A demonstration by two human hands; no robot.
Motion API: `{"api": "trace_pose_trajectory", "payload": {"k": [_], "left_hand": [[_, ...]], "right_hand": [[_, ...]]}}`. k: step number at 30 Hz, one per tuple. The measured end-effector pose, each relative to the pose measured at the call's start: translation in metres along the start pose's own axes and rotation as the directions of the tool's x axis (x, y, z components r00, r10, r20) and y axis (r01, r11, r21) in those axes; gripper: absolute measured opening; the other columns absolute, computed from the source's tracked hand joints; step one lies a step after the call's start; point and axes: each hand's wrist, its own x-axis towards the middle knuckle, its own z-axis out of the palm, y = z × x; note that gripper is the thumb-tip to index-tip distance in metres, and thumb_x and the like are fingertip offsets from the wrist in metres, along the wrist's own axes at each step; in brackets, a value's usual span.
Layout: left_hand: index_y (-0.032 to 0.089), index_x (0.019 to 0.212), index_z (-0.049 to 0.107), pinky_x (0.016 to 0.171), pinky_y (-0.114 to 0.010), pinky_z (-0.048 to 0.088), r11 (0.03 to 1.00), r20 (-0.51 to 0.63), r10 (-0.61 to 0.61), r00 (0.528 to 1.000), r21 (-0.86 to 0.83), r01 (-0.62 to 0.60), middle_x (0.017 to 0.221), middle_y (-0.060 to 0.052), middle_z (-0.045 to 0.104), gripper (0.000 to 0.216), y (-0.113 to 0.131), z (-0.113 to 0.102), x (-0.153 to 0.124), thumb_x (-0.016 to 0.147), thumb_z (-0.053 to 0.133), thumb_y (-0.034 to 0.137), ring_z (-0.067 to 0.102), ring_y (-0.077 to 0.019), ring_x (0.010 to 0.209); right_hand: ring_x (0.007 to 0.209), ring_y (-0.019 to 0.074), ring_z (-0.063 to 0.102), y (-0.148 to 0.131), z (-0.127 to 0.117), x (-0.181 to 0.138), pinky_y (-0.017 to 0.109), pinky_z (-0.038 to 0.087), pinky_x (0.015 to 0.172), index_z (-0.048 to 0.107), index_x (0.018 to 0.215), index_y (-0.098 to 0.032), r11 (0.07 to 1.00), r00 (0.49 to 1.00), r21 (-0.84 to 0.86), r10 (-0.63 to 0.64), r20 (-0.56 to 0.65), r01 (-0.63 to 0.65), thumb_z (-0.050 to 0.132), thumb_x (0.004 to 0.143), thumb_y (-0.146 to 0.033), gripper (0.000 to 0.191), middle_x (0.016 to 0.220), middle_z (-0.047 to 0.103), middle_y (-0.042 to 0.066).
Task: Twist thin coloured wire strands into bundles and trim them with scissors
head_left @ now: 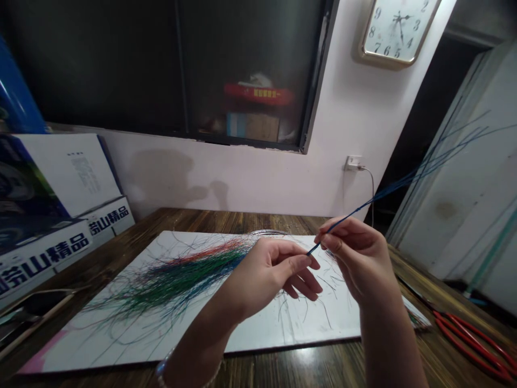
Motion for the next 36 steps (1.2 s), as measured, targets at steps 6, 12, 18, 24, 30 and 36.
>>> {"api": "trace_pose_trajectory", "payload": {"k": [6, 12, 18, 24, 30, 36], "left_hand": [[0.013, 0.072, 0.061, 0.048, -0.019, 0.042, 0.998, -0.063, 0.039, 0.997, -0.053, -0.043, 0.06, -0.003, 0.068, 0.019, -0.001, 0.001, 0.002, 0.087, 0.054, 0.021, 0.064, -0.0112, 0.051], [0.013, 0.075, 0.06, 0.05, -0.018, 0.042, 0.997, -0.054, 0.03, 0.998, -0.073, -0.034, 0.062, -0.004, 0.07, 0.017, -0.001, 0.003, 0.002, 0.088, 0.054, 0.024, 0.066, -0.0117, 0.054], [0.012, 0.077, 0.065, 0.054, -0.018, 0.044, 1.0, 0.018, 0.001, 1.0, 0.0, -0.001, 0.068, -0.008, 0.072, 0.024, -0.003, 0.004, 0.002, 0.09, 0.052, 0.028, 0.068, -0.0121, 0.062], [0.011, 0.078, 0.068, 0.055, -0.021, 0.048, 0.996, -0.039, 0.056, 0.998, 0.073, -0.053, 0.066, -0.006, 0.07, 0.02, -0.004, 0.008, 0.001, 0.086, 0.055, 0.024, 0.066, -0.0129, 0.057], [0.012, 0.072, 0.068, 0.054, -0.021, 0.047, 0.977, -0.123, 0.085, 0.989, 0.203, -0.059, 0.068, -0.005, 0.07, 0.022, -0.004, 0.008, 0.002, 0.086, 0.055, 0.024, 0.067, -0.0139, 0.061], [0.016, 0.09, 0.071, 0.052, -0.022, 0.048, 0.949, -0.207, 0.18, 0.962, 0.293, -0.115, 0.068, -0.004, 0.069, 0.022, -0.012, 0.008, 0.006, 0.088, 0.052, 0.027, 0.066, -0.0137, 0.06]], "right_hand": [[0.061, 0.0106, 0.058, -0.001, -0.003, -0.001, 0.021, 0.048, 0.055, 0.072, 0.075, -0.022, 1.0, 1.0, 0.012, -0.007, 0.025, 0.007, 0.077, 0.069, -0.017, 0.009, 0.067, 0.066, -0.001], [0.065, 0.0089, 0.061, -0.003, -0.006, -0.001, 0.018, 0.05, 0.059, 0.073, 0.077, -0.023, 0.998, 0.995, 0.004, 0.057, 0.082, -0.058, 0.076, 0.072, -0.017, 0.009, 0.072, 0.068, -0.001], [0.064, 0.0092, 0.062, -0.001, -0.003, 0.001, 0.018, 0.05, 0.059, 0.072, 0.074, -0.021, 0.998, 0.995, 0.012, 0.067, 0.08, -0.068, 0.076, 0.071, -0.017, 0.007, 0.07, 0.069, -0.001], [0.063, 0.0078, 0.06, -0.001, -0.004, 0.002, 0.015, 0.048, 0.057, 0.073, 0.076, -0.02, 0.995, 0.993, 0.031, 0.098, 0.073, -0.1, 0.077, 0.071, -0.019, 0.007, 0.067, 0.068, -0.001], [0.065, 0.0087, 0.061, -0.002, -0.001, 0.002, 0.016, 0.048, 0.06, 0.074, 0.077, -0.018, 0.993, 0.992, 0.042, 0.108, 0.061, -0.111, 0.073, 0.076, -0.027, 0.009, 0.07, 0.069, 0.0], [0.066, 0.008, 0.059, 0.0, -0.001, 0.001, 0.016, 0.046, 0.062, 0.075, 0.081, -0.019, 0.996, 0.996, -0.026, 0.084, 0.007, -0.084, 0.07, 0.079, -0.027, 0.009, 0.072, 0.069, 0.001]]}}
